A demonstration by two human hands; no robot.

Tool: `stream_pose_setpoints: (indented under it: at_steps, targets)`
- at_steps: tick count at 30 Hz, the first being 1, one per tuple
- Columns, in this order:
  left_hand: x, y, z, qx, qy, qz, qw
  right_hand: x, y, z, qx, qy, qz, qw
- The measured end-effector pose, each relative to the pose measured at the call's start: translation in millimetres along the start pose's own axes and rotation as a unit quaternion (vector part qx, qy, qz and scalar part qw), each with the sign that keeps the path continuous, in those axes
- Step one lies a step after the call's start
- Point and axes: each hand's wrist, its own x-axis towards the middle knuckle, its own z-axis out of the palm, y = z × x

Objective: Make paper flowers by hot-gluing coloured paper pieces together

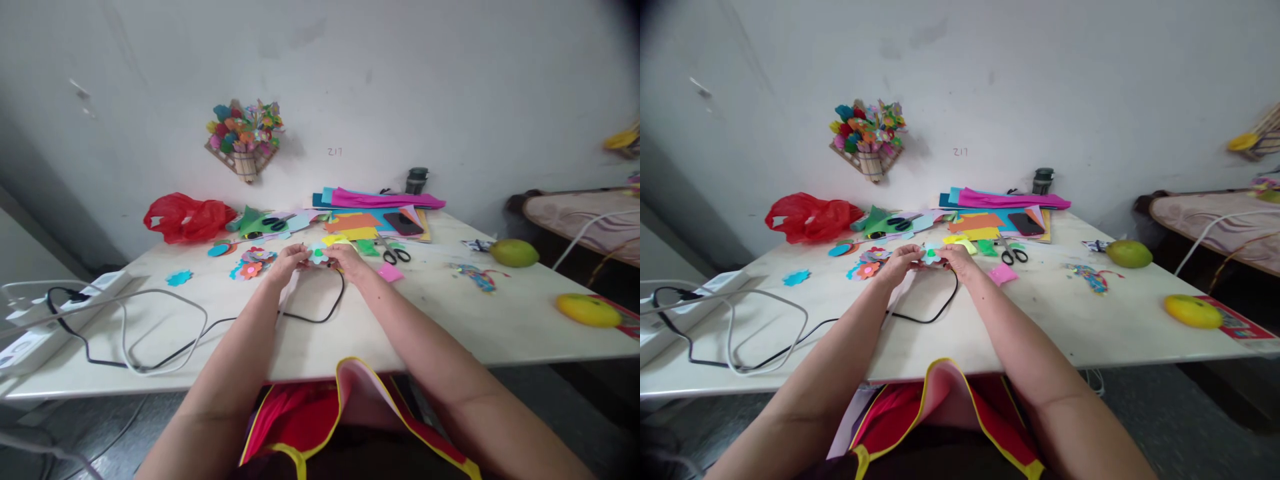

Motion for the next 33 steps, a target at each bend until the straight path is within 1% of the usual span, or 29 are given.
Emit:
stream_pose_setpoints:
  at_steps: [5, 9, 13, 18, 24, 29, 33]
  targets:
    - [-1.2, 1.7, 1.2, -0.006, 0.011, 0.009, 1.000, -2.5, -2.4, 0.4, 0.000, -0.006, 0.002, 1.000]
    - [-0.9, 2.0, 2.9, -0.004, 0.009, 0.022, 1.000, -2.8, -4.1, 0.2, 0.003, -0.008, 0.002, 1.000]
    - [0.1, 0.6, 2.3, 0.003, 0.015, 0.027, 1.000, -1.8, -3.8, -1.0, -0.038, -0.010, -0.018, 0.999]
    - [1.6, -4.4, -0.4, 0.011, -0.012, 0.015, 1.000, -1.4, -2.5, -1.4, -0.078, -0.003, -0.045, 0.996]
    - [2.8, -6.6, 0.0, 0.003, -0.004, 0.020, 1.000, 0.5, 0.2, -2.8, -0.127, 0.001, -0.053, 0.990]
    - [3.4, -6.7, -0.1, 0.013, 0.001, 0.012, 1.000, 1.0, 0.3, -3.3, -0.139, 0.002, -0.059, 0.989]
    - [4.1, -7.6, -1.2, 0.017, -0.004, 0.019, 1.000, -2.0, -3.4, -2.9, -0.130, -0.002, -0.055, 0.990]
